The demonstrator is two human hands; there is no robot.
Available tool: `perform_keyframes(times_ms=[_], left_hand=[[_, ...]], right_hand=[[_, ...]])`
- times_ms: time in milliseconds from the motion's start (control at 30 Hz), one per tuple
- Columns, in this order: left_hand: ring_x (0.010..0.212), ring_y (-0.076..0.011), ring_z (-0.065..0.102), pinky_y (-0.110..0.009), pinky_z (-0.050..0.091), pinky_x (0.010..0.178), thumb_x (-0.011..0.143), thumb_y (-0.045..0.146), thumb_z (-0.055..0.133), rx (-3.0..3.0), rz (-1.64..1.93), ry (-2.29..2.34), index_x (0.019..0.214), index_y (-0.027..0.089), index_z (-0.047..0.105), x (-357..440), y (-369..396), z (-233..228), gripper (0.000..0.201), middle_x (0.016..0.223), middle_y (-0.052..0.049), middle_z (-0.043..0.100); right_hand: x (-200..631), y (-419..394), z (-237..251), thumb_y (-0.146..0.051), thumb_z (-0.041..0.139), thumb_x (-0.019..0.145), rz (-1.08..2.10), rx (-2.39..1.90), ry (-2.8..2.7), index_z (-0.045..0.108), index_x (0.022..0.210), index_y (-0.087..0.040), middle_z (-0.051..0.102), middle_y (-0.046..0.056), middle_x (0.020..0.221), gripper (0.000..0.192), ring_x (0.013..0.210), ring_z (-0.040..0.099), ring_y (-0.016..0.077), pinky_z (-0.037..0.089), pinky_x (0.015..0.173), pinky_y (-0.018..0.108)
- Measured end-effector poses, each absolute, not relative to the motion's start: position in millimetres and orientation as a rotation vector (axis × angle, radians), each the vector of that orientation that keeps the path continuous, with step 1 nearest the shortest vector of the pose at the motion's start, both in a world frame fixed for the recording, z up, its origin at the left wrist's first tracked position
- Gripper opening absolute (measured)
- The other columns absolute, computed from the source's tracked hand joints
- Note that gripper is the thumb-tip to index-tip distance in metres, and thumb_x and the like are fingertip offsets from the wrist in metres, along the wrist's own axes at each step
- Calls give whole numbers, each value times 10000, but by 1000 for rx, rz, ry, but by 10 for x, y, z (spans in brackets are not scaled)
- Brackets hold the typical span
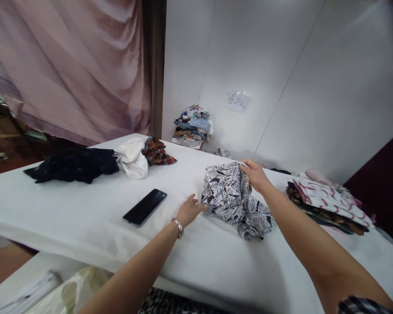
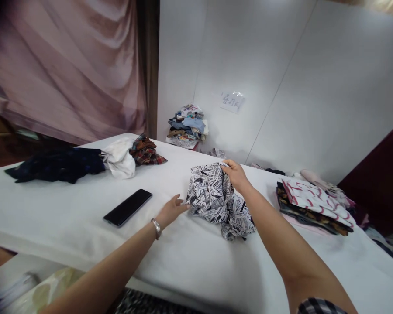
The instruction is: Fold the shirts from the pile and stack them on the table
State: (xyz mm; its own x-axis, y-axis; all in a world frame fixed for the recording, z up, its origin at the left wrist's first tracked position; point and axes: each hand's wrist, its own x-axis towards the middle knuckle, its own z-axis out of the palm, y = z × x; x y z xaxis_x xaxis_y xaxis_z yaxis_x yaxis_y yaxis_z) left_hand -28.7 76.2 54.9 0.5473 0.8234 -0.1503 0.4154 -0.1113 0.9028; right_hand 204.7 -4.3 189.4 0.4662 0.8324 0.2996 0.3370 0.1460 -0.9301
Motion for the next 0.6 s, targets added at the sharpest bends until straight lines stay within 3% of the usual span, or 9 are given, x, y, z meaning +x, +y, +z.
perform_keyframes(times_ms=[133,300,367,500,600], left_hand=[[1190,-280,547,-358,456,959,639,504,731,1502,426,843,1358,115,428,-63,703,573,872,1360,-202,509],[1010,-269,656,-364,525,832,711,500,643,1470,277,591,997,233,703,215,514,744,396,1028,-83,728],[996,-264,663,-365,530,812,726,480,626,1463,284,521,949,277,711,290,453,842,313,1022,-62,732],[1107,-252,607,-382,508,871,756,443,608,1470,471,468,1079,343,654,363,402,1014,341,1217,-33,653],[1126,-273,587,-407,497,878,791,438,569,1510,657,512,1121,312,635,362,459,1098,360,1216,-70,651]], right_hand=[[2004,-141,2039,-435,660,641,408,-1372,-1081,571,770,-217,614,-31,679,269,631,553,149,449,610,265],[1984,-190,2168,-405,643,665,315,-1316,-1097,572,773,-221,610,-32,715,225,686,557,152,446,661,268],[1994,-203,2194,-392,636,673,289,-1307,-1105,575,778,-220,607,-31,722,210,691,552,151,441,662,265],[2045,-247,2200,-374,607,701,204,-1323,-1134,575,793,-221,600,-30,737,182,706,546,150,437,672,262],[2100,-303,2178,-364,565,732,86,-1398,-1189,564,795,-220,594,-23,751,157,735,541,159,434,689,263]])
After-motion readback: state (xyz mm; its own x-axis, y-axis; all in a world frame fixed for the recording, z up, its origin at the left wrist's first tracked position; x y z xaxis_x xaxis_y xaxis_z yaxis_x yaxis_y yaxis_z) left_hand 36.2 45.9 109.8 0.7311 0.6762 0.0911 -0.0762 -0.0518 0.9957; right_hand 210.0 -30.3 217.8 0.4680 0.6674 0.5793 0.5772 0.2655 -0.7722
